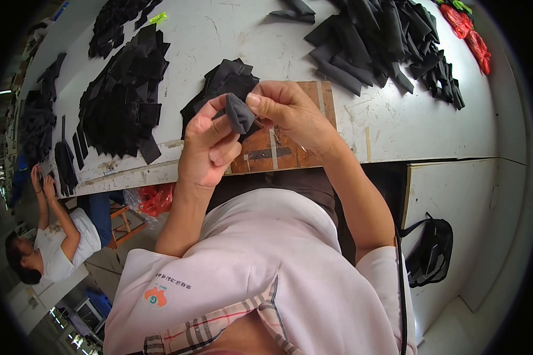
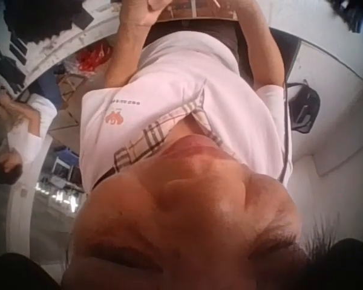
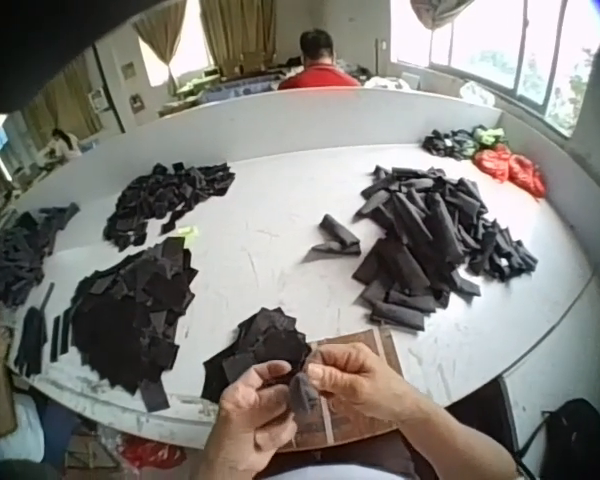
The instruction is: Folding and organizing small black fabric pieces as part of a manufacturing assembly process.
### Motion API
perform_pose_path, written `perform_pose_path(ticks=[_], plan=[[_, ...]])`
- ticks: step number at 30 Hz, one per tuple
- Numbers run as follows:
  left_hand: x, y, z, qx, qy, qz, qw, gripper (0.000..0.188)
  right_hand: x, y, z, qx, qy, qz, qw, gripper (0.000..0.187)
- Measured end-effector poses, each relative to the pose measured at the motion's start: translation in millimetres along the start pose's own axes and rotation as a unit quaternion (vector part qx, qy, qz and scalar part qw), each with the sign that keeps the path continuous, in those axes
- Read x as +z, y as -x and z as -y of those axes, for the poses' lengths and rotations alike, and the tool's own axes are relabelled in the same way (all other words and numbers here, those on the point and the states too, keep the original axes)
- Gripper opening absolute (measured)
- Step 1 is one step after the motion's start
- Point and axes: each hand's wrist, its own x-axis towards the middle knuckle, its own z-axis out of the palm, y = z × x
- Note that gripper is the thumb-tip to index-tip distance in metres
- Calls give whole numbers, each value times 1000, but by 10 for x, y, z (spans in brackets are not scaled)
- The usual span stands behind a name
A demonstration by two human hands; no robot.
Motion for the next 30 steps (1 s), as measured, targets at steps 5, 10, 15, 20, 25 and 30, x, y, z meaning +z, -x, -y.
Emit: perform_pose_path(ticks=[5, 10, 15, 20, 25, 30], plan=[[170, 12, -175, -102, 279, 178, 938, 21, 112, -124, 346, -43, 73, 25, 996, 34], [-171, -27, 121, -26, 53, 69, 996, 31, -88, -63, -132, 49, 7, 33, 998, 33], [172, -71, 2, 309, -410, -56, 856, 34, -89, -2, 15, 30, 123, -42, 991, 34], [251, -44, -136, 375, -474, 68, 794, 11, 20, 85, 235, -175, 319, -121, 924, 37], [208, 53, -91, 431, -335, 11, 838, 11, 239, 89, 591, -209, 670, -14, 712, 35], [114, -35, 95, 253, -249, 18, 935, 15, 32, 159, -7, -179, 587, -56, 788, 27]])
